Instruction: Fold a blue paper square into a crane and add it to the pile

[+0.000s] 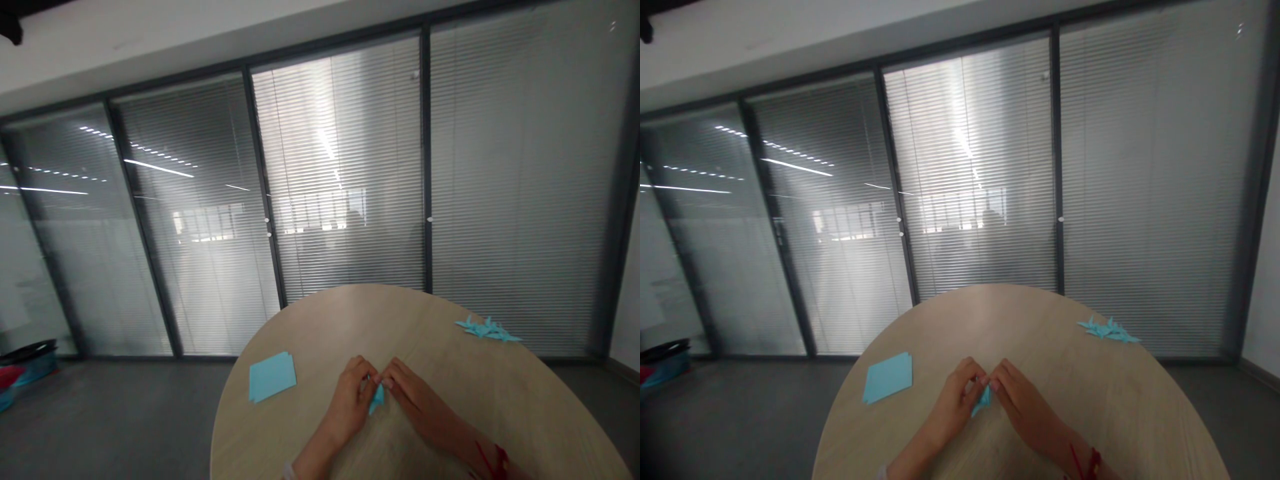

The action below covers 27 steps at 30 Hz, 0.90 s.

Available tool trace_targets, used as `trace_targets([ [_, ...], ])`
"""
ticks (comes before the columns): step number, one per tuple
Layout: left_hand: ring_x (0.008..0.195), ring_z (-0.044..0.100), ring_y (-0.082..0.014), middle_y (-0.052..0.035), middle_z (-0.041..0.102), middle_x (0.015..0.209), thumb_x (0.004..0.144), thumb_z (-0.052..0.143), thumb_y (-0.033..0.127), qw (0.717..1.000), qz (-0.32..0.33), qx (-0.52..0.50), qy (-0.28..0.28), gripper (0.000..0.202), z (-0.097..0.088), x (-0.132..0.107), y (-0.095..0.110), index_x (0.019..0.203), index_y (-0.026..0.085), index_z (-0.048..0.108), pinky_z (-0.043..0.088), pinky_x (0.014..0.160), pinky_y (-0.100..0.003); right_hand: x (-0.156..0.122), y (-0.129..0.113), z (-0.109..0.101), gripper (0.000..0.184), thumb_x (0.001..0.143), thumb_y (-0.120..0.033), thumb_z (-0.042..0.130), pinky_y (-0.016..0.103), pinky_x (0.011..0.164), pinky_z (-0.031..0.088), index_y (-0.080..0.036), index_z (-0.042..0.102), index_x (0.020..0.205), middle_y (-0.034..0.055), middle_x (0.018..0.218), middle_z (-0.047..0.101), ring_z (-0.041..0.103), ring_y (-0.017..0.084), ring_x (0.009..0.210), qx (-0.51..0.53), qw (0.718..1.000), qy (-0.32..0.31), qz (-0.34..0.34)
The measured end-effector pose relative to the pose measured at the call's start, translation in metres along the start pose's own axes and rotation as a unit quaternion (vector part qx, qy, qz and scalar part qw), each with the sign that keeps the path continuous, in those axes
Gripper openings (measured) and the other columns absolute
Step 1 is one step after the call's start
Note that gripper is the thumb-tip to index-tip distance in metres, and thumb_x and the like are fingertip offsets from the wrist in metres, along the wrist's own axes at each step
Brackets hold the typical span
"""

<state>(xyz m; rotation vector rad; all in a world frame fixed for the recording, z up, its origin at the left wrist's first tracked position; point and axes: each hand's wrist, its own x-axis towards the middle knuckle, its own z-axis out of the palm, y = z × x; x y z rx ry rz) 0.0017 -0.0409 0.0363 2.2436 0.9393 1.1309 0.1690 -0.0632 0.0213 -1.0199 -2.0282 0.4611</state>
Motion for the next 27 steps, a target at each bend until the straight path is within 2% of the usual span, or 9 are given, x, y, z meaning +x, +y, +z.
trace_targets([
  [10, 0.078, 0.053, -0.017, -0.0033, 0.056, 0.076, 0.088, 0.051, 0.028, 0.998, -0.02, -0.015, 0.05, 0.022, 0.0031, 0.0004, 0.0014, 0.071, 0.017, 0.058, 0.039, 0.071, -0.027, 0.0009, 0.0058, 0.0016, 0.019, 0.09, -0.034, 0.05, 0.028, 0.077, 0.042, -0.019, 0.058, 0.081, 0.0013, 0.082, 0.058, 0.057, 0.016, 0.081, 0.01, 0.999, 0.033, 0.033],
  [17, 0.081, 0.054, -0.018, -0.0045, 0.059, 0.078, 0.087, 0.053, 0.028, 0.998, -0.013, 0.005, 0.058, 0.021, 0.0047, -0.0005, 0.0029, 0.073, 0.017, 0.062, 0.04, 0.074, -0.028, 0.0049, 0.0063, -0.0013, 0.024, 0.088, -0.033, 0.053, 0.028, 0.072, 0.042, -0.019, 0.061, 0.07, 0.0013, 0.075, 0.06, 0.058, 0.016, 0.075, 0.019, 0.997, 0.051, 0.054],
  [27, 0.084, 0.053, -0.0171, -0.0042, 0.057, 0.084, 0.091, 0.047, 0.029, 0.999, 0.002, 0.03, 0.026, 0.021, 0.0044, -0.0019, -0.0007, 0.079, 0.017, 0.059, 0.041, 0.076, -0.027, 0.0044, 0.0035, -0.0025, 0.022, 0.087, -0.034, 0.053, 0.027, 0.072, 0.044, -0.018, 0.062, 0.074, 0.0023, 0.077, 0.062, 0.059, 0.017, 0.076, 0.055, 0.996, 0.046, 0.048],
])
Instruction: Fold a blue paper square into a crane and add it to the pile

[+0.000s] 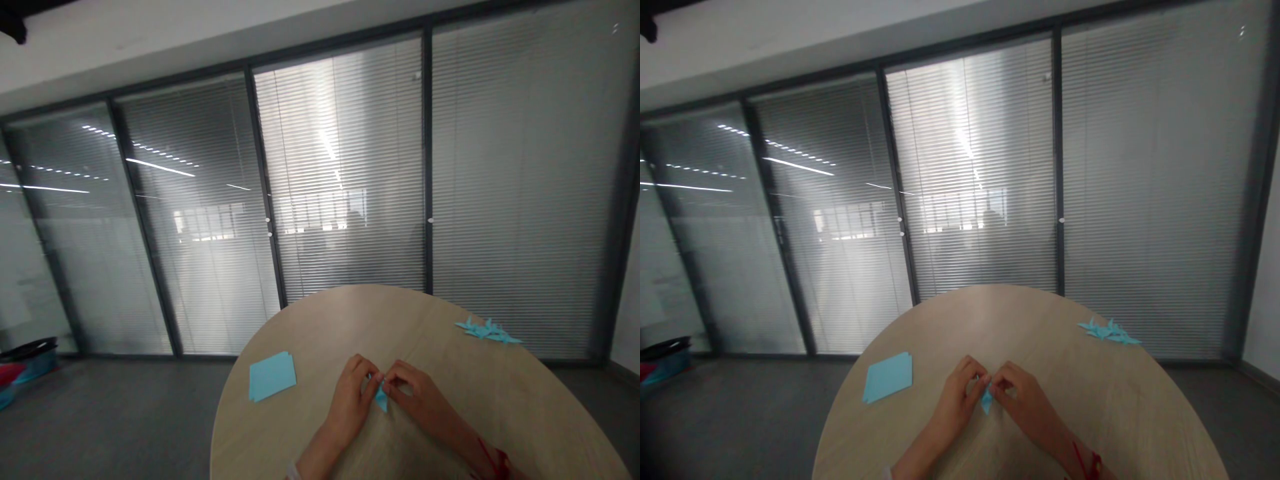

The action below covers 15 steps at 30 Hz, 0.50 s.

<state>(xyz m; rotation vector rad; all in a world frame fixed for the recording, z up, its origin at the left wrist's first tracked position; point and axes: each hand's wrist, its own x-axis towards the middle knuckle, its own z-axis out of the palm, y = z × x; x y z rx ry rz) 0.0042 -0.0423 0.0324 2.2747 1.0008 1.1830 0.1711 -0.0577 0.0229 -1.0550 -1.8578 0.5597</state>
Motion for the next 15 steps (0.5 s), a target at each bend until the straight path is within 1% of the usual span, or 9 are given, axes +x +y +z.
trace_targets([
  [3, 0.084, 0.052, -0.0168, -0.0041, 0.056, 0.085, 0.092, 0.044, 0.03, 1.0, 0.005, -0.01, -0.014, 0.022, -0.0018, 0.0001, 0.0023, 0.08, 0.018, 0.058, 0.041, 0.076, -0.027, 0.0005, 0.0023, 0.001, 0.023, 0.087, -0.036, 0.052, 0.028, 0.074, 0.045, -0.018, 0.064, 0.081, 0.0035, 0.082, 0.064, 0.059, 0.017, 0.078, 0.017, 1.0, -0.02, 0.005],
  [5, 0.084, 0.052, -0.0169, -0.0041, 0.055, 0.084, 0.093, 0.043, 0.03, 0.999, 0.014, -0.02, -0.021, 0.024, -0.0027, -0.0004, 0.0038, 0.08, 0.018, 0.058, 0.041, 0.076, -0.027, 0.0007, 0.0021, 0.0002, 0.025, 0.087, -0.038, 0.051, 0.028, 0.075, 0.045, -0.018, 0.065, 0.083, 0.0037, 0.082, 0.064, 0.059, 0.018, 0.078, 0.024, 0.999, -0.032, 0.005],
  [11, 0.086, 0.05, -0.0183, -0.0061, 0.054, 0.086, 0.095, 0.036, 0.029, 0.998, 0.046, -0.017, -0.038, 0.027, -0.0015, -0.0032, 0.0062, 0.08, 0.017, 0.056, 0.04, 0.077, -0.029, 0.0004, -0.0038, -0.0069, 0.029, 0.086, -0.041, 0.051, 0.029, 0.073, 0.044, -0.019, 0.061, 0.071, 0.0019, 0.075, 0.06, 0.058, 0.018, 0.076, 0.016, 0.999, -0.03, -0.014],
  [15, 0.087, 0.049, -0.0193, -0.0071, 0.054, 0.086, 0.095, 0.034, 0.028, 0.998, 0.054, -0.001, -0.042, 0.028, -0.0007, -0.0041, 0.0073, 0.079, 0.017, 0.055, 0.04, 0.078, -0.03, -0.0001, -0.0024, -0.0075, 0.03, 0.085, -0.042, 0.052, 0.029, 0.071, 0.044, -0.02, 0.059, 0.067, 0.0014, 0.072, 0.059, 0.057, 0.018, 0.074, 0.01, 0.999, -0.025, -0.025],
])
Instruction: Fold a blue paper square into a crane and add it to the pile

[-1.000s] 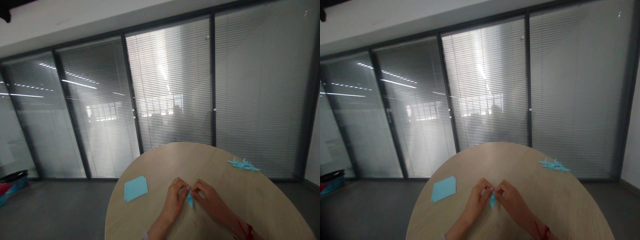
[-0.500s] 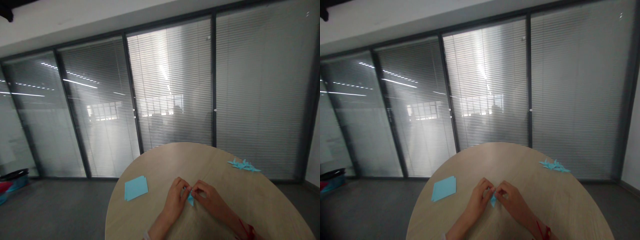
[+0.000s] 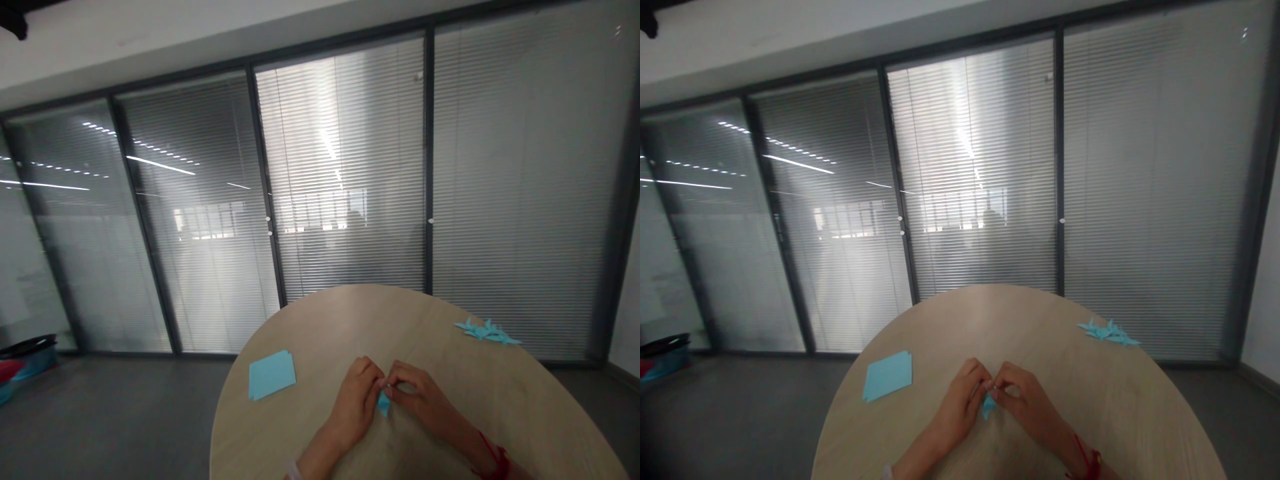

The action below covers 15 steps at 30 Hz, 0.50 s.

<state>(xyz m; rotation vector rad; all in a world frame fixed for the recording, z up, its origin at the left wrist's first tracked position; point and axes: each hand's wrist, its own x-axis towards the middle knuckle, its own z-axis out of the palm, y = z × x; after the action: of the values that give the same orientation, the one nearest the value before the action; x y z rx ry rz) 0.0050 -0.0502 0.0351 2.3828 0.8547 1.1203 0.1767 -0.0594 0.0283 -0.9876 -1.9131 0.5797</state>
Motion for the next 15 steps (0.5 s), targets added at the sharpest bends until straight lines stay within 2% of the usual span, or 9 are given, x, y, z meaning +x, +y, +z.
trace_targets([
  [7, 0.086, 0.048, -0.0193, -0.0072, 0.053, 0.085, 0.095, 0.032, 0.027, 1.0, 0.011, 0.006, -0.011, 0.029, -0.0008, -0.001, 0.0015, 0.079, 0.017, 0.055, 0.039, 0.079, -0.031, -0.0002, 0.0017, 0.0008, 0.028, 0.085, -0.039, 0.054, 0.028, 0.071, 0.043, -0.019, 0.06, 0.066, 0.0015, 0.073, 0.061, 0.058, 0.017, 0.073, 0.0, 1.0, -0.002, -0.013],
  [10, 0.086, 0.049, -0.0193, -0.0072, 0.054, 0.086, 0.095, 0.034, 0.027, 1.0, -0.006, 0.012, -0.002, 0.028, 0.0014, -0.0007, -0.0008, 0.079, 0.017, 0.056, 0.04, 0.079, -0.031, 0.0, 0.0021, 0.0001, 0.027, 0.085, -0.038, 0.053, 0.027, 0.071, 0.043, -0.018, 0.061, 0.069, 0.0015, 0.073, 0.062, 0.058, 0.017, 0.073, -0.002, 1.0, -0.008, -0.003],
  [15, 0.089, 0.051, -0.0205, -0.0074, 0.058, 0.087, 0.094, 0.037, 0.033, 0.999, -0.044, 0.007, 0.018, 0.032, 0.0012, 0.003, -0.0074, 0.081, 0.018, 0.061, 0.042, 0.081, -0.034, -0.0007, 0.0052, 0.0016, 0.017, 0.079, -0.027, 0.056, 0.025, 0.062, 0.041, -0.018, 0.064, 0.068, 0.0016, 0.069, 0.065, 0.058, 0.016, 0.066, -0.084, 0.995, -0.041, 0.024],
])
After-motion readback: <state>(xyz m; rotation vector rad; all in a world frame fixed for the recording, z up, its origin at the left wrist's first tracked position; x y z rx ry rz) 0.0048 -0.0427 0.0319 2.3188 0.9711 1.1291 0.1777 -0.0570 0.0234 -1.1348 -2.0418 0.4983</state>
